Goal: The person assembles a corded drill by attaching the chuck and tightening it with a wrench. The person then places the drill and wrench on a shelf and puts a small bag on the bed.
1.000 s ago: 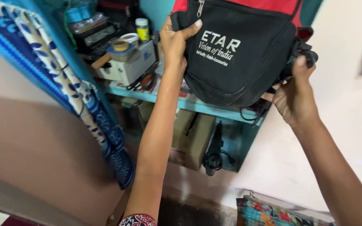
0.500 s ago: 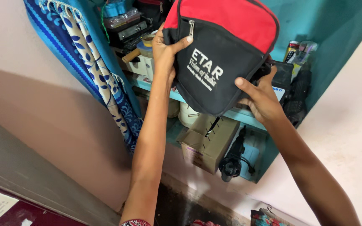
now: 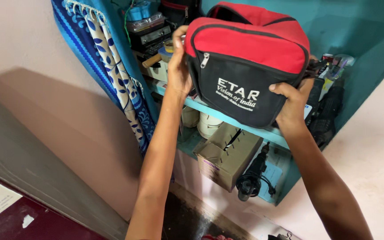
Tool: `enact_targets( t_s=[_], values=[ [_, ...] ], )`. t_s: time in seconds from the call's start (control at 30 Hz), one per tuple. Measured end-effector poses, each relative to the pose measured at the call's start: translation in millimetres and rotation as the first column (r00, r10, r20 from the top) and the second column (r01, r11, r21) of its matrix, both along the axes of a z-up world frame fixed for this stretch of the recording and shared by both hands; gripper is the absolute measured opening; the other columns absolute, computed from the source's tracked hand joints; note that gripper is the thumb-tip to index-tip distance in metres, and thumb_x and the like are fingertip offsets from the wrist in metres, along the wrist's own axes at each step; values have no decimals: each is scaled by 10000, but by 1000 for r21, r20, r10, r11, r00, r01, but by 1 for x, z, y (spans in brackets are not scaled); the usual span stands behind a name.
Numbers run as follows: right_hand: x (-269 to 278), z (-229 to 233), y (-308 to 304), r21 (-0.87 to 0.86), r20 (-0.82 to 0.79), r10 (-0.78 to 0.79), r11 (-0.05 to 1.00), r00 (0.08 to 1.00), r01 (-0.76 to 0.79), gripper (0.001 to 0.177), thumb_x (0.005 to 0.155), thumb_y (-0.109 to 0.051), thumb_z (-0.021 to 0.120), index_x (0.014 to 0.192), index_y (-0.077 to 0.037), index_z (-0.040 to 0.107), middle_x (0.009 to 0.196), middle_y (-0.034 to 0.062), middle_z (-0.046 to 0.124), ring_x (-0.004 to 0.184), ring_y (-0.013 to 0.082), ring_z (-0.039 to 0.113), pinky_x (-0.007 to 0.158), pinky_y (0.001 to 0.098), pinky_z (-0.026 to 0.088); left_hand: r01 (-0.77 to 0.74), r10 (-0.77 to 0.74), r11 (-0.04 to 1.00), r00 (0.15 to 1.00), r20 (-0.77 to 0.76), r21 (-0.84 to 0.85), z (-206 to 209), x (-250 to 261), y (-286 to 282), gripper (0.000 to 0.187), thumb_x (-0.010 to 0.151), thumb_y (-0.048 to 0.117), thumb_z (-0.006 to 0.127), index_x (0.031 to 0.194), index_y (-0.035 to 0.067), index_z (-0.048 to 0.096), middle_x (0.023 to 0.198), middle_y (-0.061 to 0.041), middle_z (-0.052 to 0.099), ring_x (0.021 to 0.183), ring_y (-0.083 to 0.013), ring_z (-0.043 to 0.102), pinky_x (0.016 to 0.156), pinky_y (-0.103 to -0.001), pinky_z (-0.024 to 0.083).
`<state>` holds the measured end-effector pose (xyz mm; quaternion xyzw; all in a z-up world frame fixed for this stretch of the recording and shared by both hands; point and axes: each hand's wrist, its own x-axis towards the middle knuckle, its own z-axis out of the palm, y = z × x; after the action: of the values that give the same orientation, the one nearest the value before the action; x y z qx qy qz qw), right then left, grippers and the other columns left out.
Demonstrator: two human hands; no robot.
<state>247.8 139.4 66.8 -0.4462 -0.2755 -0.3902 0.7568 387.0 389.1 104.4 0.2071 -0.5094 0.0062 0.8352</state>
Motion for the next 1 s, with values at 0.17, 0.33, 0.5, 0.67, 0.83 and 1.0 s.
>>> enact_targets(
  t_s=[0.17, 0.33, 0.5, 0.67, 0.83, 1.0],
  values=[
    [24, 3, -20, 96, -6, -35, 995, 999, 36, 688, 741, 122, 592, 1409, 7, 471, 1309, 134, 590, 1186, 294, 627, 1017, 388, 564, -416, 443, 897, 842, -308, 151, -15, 29, -7, 636, 955, 570, 658, 1375, 141, 447, 1304, -143, 583, 1183, -272, 593, 866, -428, 504],
    [33, 10, -32, 91, -34, 49, 995, 998, -46, 697, 692, 98, 562, 1375, -25, 490, 1276, 119, 608, 1160, 280, 636, 1016, 370, 568, -95, 374, 825, 831, -413, 556, -35, 64, 10, 872, 887, 697, 567, 1473, 53, 512, 1333, -191, 656, 1117, -339, 686, 826, -470, 620],
    [26, 7, -22, -109, 55, 76, 992, 996, -70, 700, 684, 100, 565, 1356, -76, 479, 1217, 71, 576, 1171, 226, 594, 1077, 323, 513, -114, 565, 530, 786, -250, 840, -68, 96, 35, 801, 810, 642, 529, 1424, 130, 468, 1375, -178, 617, 1048, -386, 725, 697, -569, 662],
    [27, 1, -11, -125, 18, 107, 987, 994, -104, 640, 676, 92, 563, 1282, -90, 469, 1107, 52, 555, 1070, 210, 573, 1005, 304, 501, 30, 437, 362, 878, -198, 932, -116, 120, 61, 579, 923, 440, 569, 1329, 30, 610, 1227, -198, 710, 970, -351, 756, 713, -507, 674],
    [31, -3, -5, -128, 22, 133, 983, 991, -130, 611, 669, 98, 556, 1244, -81, 453, 1109, 49, 536, 1019, 192, 550, 1021, 281, 494, 116, 185, 692, 925, -331, 713, -149, 141, 60, 381, 1007, 200, 662, 1299, -45, 649, 1140, -198, 745, 906, -289, 730, 735, -418, 600],
    [27, -14, -7, -164, -39, 109, 980, 993, -114, 693, 617, 101, 544, 1267, -116, 443, 1110, 28, 528, 1079, 186, 574, 1001, 288, 513, -350, 508, 636, 861, -32, 687, -101, 152, 59, 477, 822, 88, 799, 1246, 74, 581, 1128, -36, 748, 976, -129, 746, 836, -277, 636]
  ],
)
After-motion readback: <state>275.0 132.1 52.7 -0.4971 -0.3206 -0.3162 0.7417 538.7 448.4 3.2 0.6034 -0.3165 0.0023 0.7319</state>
